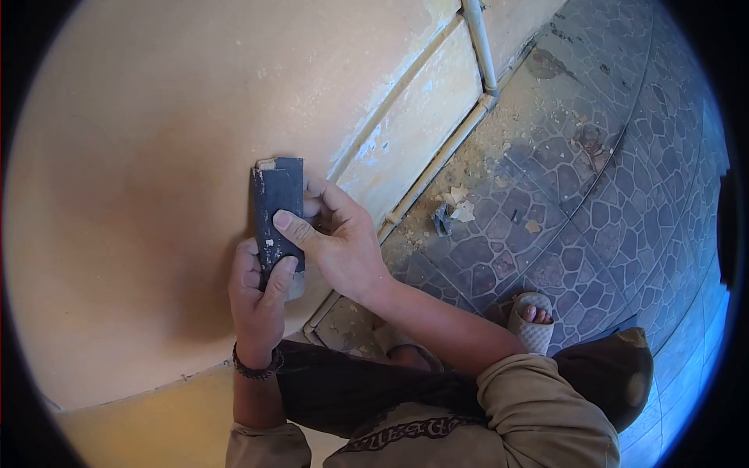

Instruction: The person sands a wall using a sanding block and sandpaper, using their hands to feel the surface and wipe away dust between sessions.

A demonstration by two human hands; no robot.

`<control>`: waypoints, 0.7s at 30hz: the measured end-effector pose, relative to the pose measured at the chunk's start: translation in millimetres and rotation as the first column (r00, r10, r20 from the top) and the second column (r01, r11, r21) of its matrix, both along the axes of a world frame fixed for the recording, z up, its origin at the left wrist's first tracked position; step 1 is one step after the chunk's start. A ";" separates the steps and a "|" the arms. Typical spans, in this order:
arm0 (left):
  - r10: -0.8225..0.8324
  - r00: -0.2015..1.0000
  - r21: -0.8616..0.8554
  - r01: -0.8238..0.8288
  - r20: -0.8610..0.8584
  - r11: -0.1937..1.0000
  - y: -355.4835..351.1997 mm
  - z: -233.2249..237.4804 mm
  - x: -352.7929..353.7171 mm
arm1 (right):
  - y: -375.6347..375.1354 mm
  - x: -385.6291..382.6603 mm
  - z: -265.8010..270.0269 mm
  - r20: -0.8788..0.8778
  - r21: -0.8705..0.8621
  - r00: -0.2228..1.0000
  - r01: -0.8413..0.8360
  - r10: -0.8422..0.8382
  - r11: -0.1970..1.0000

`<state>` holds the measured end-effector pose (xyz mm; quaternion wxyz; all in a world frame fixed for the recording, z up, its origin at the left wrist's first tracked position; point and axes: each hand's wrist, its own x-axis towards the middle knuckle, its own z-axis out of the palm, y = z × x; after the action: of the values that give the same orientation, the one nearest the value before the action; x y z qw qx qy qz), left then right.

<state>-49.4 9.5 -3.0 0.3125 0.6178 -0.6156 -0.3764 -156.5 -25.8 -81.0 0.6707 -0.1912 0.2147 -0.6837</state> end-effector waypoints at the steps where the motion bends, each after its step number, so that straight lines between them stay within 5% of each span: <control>1: -0.008 1.000 0.020 0.009 -0.017 1.000 -0.4 0.1 0.0 | 0.7 -0.3 -2.4 -0.015 -0.007 1.000 -0.010 0.010 1.000; 7: -0.059 0.998 0.108 0.061 -0.014 0.992 2.3 -2.0 6.5 | 14.6 7.6 -0.6 -0.050 0.196 0.999 0.030 -0.021 0.980; 10: -0.069 0.997 0.099 0.073 -0.043 0.992 4.0 -3.1 11.3 | 15.8 5.8 1.0 0.063 0.138 0.998 -0.019 0.011 0.990; 20: -0.106 0.970 0.024 0.114 -0.221 0.993 1.4 -0.7 13.6 | 21.5 -1.6 18.8 -0.007 0.062 0.999 0.033 -0.033 0.998; 21: -0.102 0.988 -0.031 0.099 -0.112 0.995 1.4 -1.3 13.4 | 21.8 -2.4 19.9 -0.021 0.053 0.999 0.045 -0.044 0.998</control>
<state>-36.0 11.0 -4.2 0.3352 0.5597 -0.6319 -0.4183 -158.9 -4.1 -61.2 0.6581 -0.1749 0.2437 -0.6906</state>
